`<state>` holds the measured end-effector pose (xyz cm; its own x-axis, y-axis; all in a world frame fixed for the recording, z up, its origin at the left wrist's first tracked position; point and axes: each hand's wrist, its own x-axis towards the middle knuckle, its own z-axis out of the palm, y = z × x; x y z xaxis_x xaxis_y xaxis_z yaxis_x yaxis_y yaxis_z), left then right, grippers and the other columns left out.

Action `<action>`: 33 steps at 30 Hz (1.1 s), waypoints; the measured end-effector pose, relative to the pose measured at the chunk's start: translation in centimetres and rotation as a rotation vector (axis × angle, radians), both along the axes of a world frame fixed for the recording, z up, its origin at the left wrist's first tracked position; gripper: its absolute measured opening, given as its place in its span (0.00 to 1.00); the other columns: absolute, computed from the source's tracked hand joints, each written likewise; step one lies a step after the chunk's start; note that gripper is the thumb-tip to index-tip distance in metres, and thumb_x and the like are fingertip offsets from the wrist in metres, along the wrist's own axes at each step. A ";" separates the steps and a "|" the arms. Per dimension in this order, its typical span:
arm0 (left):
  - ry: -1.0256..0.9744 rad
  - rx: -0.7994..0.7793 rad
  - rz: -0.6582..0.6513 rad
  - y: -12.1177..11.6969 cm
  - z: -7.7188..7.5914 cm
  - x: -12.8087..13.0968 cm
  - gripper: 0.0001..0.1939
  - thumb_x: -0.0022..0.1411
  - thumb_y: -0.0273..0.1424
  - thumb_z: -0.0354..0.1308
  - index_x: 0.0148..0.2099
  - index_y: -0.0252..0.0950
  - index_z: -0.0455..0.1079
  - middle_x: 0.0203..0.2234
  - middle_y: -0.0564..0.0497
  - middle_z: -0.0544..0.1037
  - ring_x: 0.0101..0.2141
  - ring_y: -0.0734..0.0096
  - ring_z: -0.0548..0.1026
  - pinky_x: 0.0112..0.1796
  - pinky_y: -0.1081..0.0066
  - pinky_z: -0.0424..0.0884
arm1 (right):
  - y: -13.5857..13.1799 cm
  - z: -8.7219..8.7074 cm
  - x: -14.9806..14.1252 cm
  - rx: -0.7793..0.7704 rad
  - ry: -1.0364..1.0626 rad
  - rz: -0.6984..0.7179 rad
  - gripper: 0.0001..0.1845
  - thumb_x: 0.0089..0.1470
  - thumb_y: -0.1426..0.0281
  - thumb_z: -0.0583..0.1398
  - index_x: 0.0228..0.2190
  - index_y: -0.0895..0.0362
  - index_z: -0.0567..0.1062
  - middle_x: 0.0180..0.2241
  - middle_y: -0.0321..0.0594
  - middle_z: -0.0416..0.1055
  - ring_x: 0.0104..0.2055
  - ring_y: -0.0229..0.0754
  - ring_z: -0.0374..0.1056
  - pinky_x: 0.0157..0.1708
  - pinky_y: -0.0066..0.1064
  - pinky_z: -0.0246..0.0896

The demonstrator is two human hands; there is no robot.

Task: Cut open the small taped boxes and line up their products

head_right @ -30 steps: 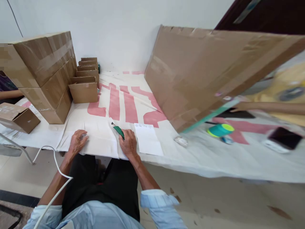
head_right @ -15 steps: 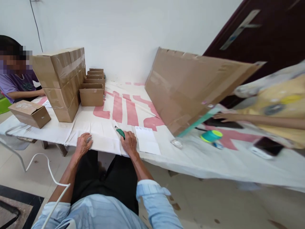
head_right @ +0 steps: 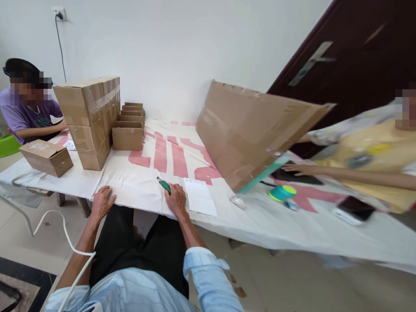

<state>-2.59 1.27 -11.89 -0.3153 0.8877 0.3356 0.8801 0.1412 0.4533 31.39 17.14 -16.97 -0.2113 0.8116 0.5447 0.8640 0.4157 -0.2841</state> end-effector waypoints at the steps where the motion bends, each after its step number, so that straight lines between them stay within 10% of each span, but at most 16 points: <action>1: 0.005 -0.001 0.016 -0.4 0.1 -0.3 0.14 0.68 0.34 0.64 0.55 0.40 0.80 0.63 0.40 0.79 0.65 0.47 0.74 0.64 0.49 0.69 | 0.0 0.0 0.0 0.000 0.000 -0.001 0.14 0.63 0.69 0.59 0.47 0.56 0.79 0.41 0.46 0.74 0.46 0.51 0.64 0.47 0.39 0.59; 23: 0.023 0.071 0.147 -3.0 2.1 -5.4 0.11 0.67 0.35 0.62 0.49 0.40 0.79 0.59 0.40 0.81 0.60 0.45 0.77 0.62 0.47 0.70 | -0.6 2.3 -0.9 -0.089 -0.001 -0.023 0.17 0.64 0.72 0.59 0.52 0.59 0.80 0.46 0.48 0.77 0.48 0.50 0.66 0.50 0.38 0.59; 33: 0.026 0.106 0.213 -5.3 1.4 -4.9 0.11 0.66 0.28 0.59 0.48 0.40 0.81 0.47 0.43 0.86 0.52 0.53 0.81 0.57 0.57 0.75 | -0.3 0.0 0.0 -0.021 0.008 0.002 0.15 0.64 0.69 0.59 0.48 0.58 0.80 0.42 0.47 0.75 0.45 0.51 0.66 0.46 0.38 0.59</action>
<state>-7.48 -4.04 -10.50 -0.4815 0.7618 0.4335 0.8472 0.2776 0.4531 31.39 16.87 -16.97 -0.2084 0.8226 0.5291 0.8611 0.4109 -0.2996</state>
